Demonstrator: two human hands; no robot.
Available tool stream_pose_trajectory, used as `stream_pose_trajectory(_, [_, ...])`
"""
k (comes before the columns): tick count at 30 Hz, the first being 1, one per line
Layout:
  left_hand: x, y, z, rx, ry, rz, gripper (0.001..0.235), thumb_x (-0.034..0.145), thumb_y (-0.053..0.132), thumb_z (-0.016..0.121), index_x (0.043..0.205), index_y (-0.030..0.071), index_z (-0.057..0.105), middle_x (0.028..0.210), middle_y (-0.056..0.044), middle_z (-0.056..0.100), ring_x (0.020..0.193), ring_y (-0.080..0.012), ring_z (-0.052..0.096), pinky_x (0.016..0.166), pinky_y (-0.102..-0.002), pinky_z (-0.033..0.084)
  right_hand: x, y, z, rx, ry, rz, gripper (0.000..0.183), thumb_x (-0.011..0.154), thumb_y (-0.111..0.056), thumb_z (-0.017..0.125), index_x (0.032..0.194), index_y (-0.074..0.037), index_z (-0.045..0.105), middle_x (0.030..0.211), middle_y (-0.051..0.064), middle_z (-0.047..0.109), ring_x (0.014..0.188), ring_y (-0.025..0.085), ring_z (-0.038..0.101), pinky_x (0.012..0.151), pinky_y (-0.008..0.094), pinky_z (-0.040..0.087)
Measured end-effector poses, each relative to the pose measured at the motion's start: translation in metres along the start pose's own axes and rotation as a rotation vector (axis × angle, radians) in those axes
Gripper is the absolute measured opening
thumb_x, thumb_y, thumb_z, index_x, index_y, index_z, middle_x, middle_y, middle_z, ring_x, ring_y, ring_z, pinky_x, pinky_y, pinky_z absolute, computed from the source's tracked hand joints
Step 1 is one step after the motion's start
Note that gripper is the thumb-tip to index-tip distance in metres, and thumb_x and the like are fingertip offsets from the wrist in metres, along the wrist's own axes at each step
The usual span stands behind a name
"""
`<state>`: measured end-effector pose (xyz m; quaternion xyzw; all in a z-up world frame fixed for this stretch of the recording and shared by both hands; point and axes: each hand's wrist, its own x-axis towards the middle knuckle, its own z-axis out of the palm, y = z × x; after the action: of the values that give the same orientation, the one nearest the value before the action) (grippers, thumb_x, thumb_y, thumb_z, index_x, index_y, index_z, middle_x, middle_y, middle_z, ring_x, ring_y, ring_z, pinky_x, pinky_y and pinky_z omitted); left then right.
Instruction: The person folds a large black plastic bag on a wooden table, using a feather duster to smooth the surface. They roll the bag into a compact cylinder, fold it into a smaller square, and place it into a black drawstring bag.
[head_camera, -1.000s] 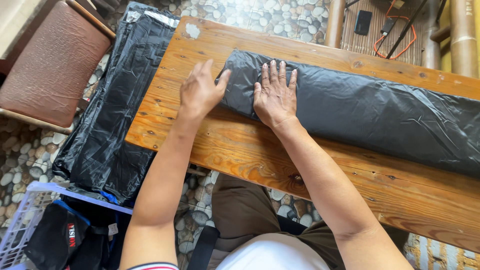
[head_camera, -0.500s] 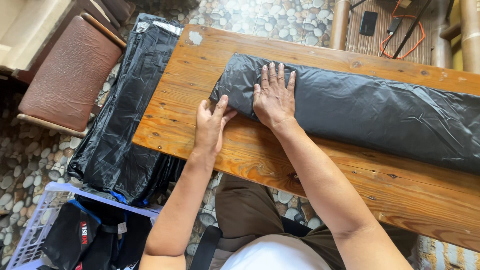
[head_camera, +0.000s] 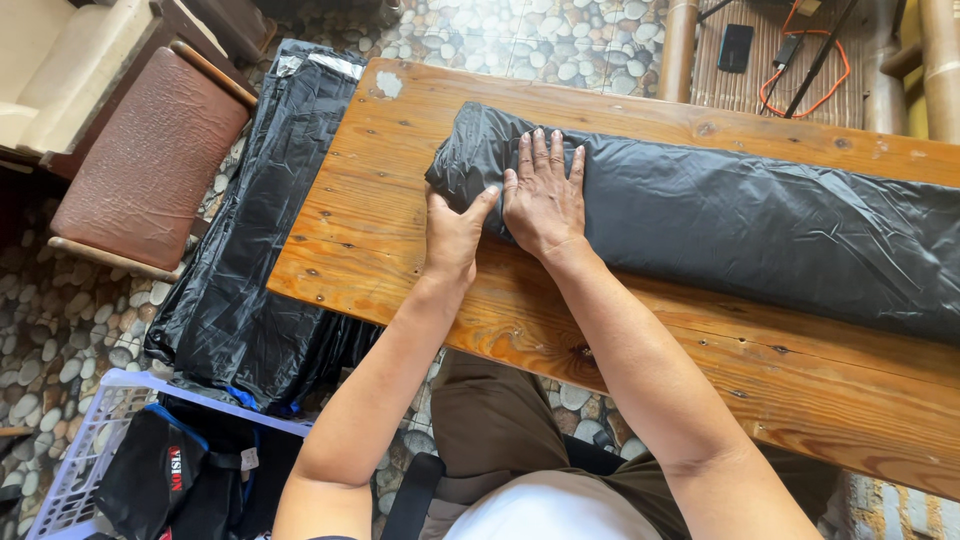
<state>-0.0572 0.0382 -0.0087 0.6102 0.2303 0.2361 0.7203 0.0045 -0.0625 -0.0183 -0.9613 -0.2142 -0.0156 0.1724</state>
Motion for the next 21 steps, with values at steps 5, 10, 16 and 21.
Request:
stream_pose_trajectory(5, [0.018, -0.009, 0.009, -0.335, 0.170, -0.113, 0.058, 0.071, -0.002, 0.093, 0.119, 0.007, 0.061, 0.105, -0.009, 0.069, 0.098, -0.0172, 0.066, 0.092, -0.037, 0.057, -0.001, -0.001, -0.006, 0.033, -0.023, 0.003, 0.065, 0.110, -0.040, 0.021, 0.163, -0.004, 0.029, 0.170, 0.020, 0.025, 0.159, 0.038, 0.011, 0.125, 0.063, -0.002])
stream_pose_trajectory(10, [0.030, -0.027, 0.004, -0.325, 0.133, -0.170, 0.049, 0.072, -0.002, 0.091, 0.114, 0.008, 0.069, 0.100, -0.009, 0.074, 0.094, -0.0186, 0.071, 0.086, -0.039, 0.060, -0.003, -0.002, -0.009, 0.031, -0.023, 0.004, 0.064, 0.110, -0.038, 0.022, 0.164, -0.003, 0.028, 0.171, 0.020, 0.024, 0.159, 0.039, 0.012, 0.125, 0.063, 0.000])
stream_pose_trajectory(16, [0.039, -0.047, 0.001, -0.352, 0.049, -0.179, 0.051, 0.073, -0.002, 0.089, 0.117, 0.014, 0.069, 0.103, -0.007, 0.074, 0.096, -0.0188, 0.071, 0.088, -0.040, 0.060, 0.002, 0.000, -0.004, 0.026, -0.029, 0.018, 0.066, 0.108, -0.037, 0.026, 0.165, -0.005, 0.025, 0.172, 0.017, 0.023, 0.159, 0.040, 0.012, 0.125, 0.065, 0.003])
stream_pose_trajectory(21, [0.029, -0.036, 0.001, -0.271, -0.017, -0.077, 0.045, 0.078, -0.001, 0.084, 0.118, 0.009, 0.067, 0.104, -0.007, 0.070, 0.099, -0.0180, 0.066, 0.088, -0.039, 0.059, 0.008, 0.002, 0.009, -0.064, -0.032, 0.012, 0.066, 0.106, -0.038, 0.026, 0.163, -0.006, 0.033, 0.170, 0.014, 0.030, 0.158, 0.040, 0.014, 0.124, 0.066, 0.003])
